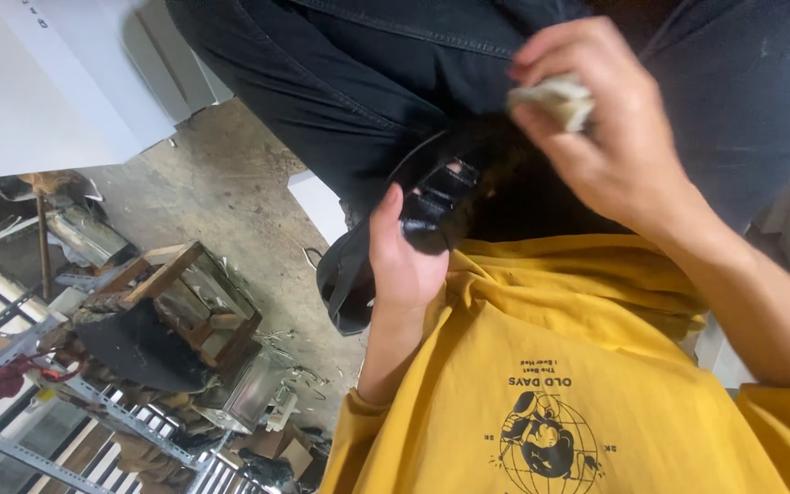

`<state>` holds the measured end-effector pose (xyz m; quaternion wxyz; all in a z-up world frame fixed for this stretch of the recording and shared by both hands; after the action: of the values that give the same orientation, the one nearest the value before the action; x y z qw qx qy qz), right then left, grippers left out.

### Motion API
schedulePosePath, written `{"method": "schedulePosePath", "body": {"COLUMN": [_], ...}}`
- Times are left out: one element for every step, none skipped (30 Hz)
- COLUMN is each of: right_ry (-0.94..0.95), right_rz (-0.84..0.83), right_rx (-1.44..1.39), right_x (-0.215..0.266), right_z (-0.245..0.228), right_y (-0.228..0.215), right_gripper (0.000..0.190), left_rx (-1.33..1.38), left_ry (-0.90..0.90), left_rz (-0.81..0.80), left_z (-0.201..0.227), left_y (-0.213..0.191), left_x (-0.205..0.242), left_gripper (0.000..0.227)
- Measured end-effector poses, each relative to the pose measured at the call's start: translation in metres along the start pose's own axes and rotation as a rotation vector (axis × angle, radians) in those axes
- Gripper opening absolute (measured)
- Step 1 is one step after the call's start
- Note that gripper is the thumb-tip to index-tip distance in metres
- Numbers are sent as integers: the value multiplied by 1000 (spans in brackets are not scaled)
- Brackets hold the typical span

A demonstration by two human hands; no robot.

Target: The person cleans a pair of black leather shoes by hand using a cloth.

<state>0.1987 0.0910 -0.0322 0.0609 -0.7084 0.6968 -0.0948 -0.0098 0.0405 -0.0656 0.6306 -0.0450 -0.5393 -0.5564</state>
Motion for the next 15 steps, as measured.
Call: {"method": "schedulePosePath", "body": {"right_ry": [1, 100, 199, 200, 312, 423, 425, 343, 258, 258, 127, -5, -3, 57, 116], "right_rz": [-4, 38, 86, 90, 134, 172, 173, 177, 178, 177, 116, 52, 54, 52, 50], "right_rx": [-5, -24, -42, -45, -202, -361, -360, -207, -55, -55, 9, 70, 70, 33, -1], "right_x": [6, 12, 19, 23, 28, 34, 40, 45, 48, 44, 38, 34, 34, 34, 33], "right_z": [-2, 2, 7, -1, -1, -1, -1, -8, -15, -20, -35, -49, -50, -47, -45], "right_y": [-5, -13, -22, -22, -24, -25, -25, -27, -28, -27, -21, -15, -8, -2, 3], "right_gripper": [14, 14, 16, 16, 21, 26, 26, 23, 20, 20, 17, 14, 14, 13, 13], "left_rx": [-1, 10, 16, 12, -55, -122, -122, -107, -93, -93, -63, -32, -33, 68, 170], "left_ry": [2, 20, 35, 33, 40, 48, 46, 57, 69, 69, -12, -92, -94, -246, -397], "left_rz": [6, -74, -160, -161, -154, -147, -146, -162, -179, -178, -168, -157, -157, -82, -9], "left_z": [1, 3, 5, 8, 9, 11, 8, 6, 5, 2, -6, -14, -16, -27, -39], "left_y": [3, 12, 21, 25, 29, 32, 26, 20, 16, 19, 22, 24, 20, 12, 6], "left_x": [7, 13, 19, 24, 29, 34, 37, 40, 43, 45, 48, 51, 58, 67, 76], "left_gripper": [53, 53, 52, 52, 54, 56, 56, 59, 62, 62, 69, 77, 77, 79, 82]}}
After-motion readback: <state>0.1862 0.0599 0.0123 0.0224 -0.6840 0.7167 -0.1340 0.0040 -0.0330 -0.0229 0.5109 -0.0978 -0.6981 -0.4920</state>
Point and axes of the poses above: each hand's wrist, its own x-axis away from the middle knuckle, its own y-axis out of the palm, z = x × y, the point moved 7 cm from there along -x, towards the middle knuckle, and after that the axes turned 2 degrees about y, right-handed, at the moved point
